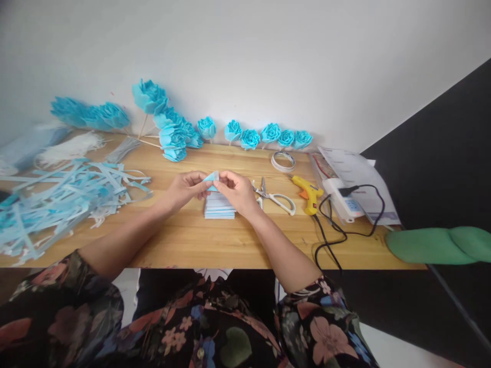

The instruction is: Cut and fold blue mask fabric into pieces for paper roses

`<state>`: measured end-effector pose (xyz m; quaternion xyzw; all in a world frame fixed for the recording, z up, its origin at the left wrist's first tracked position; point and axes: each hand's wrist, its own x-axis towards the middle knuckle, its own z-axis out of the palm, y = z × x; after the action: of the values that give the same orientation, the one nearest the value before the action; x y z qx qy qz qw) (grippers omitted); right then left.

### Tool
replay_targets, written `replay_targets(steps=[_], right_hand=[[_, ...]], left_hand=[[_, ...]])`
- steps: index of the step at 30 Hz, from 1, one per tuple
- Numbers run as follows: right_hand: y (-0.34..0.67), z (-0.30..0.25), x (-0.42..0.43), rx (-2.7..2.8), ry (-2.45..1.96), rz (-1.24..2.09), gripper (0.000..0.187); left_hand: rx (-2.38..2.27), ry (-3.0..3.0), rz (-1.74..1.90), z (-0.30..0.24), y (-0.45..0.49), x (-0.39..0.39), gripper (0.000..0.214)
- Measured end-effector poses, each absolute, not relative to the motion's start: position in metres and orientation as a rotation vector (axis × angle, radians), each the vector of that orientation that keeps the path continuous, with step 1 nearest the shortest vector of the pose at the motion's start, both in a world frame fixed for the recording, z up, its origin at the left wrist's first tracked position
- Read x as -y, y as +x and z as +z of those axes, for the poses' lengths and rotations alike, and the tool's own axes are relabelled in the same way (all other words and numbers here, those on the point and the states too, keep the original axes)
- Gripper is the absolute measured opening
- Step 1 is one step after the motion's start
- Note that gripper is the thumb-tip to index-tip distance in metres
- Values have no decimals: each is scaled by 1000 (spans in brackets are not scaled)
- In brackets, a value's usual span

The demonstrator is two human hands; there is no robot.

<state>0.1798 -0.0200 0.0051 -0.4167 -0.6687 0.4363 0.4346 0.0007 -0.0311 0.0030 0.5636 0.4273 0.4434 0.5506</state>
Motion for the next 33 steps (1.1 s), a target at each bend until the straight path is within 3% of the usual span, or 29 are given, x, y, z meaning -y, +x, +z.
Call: replay_targets(steps=[19,27,33], right_hand=[[182,5,20,1672,-1029,1128,19],[183,10,26,1855,-954,731,10],[186,11,23,1956,-798,526,24]], left_hand=[[-980,1307,897,7,2,34,40],[-898,1238,896,7,2,35,37],[-809,1134,926,9,2,37,35]])
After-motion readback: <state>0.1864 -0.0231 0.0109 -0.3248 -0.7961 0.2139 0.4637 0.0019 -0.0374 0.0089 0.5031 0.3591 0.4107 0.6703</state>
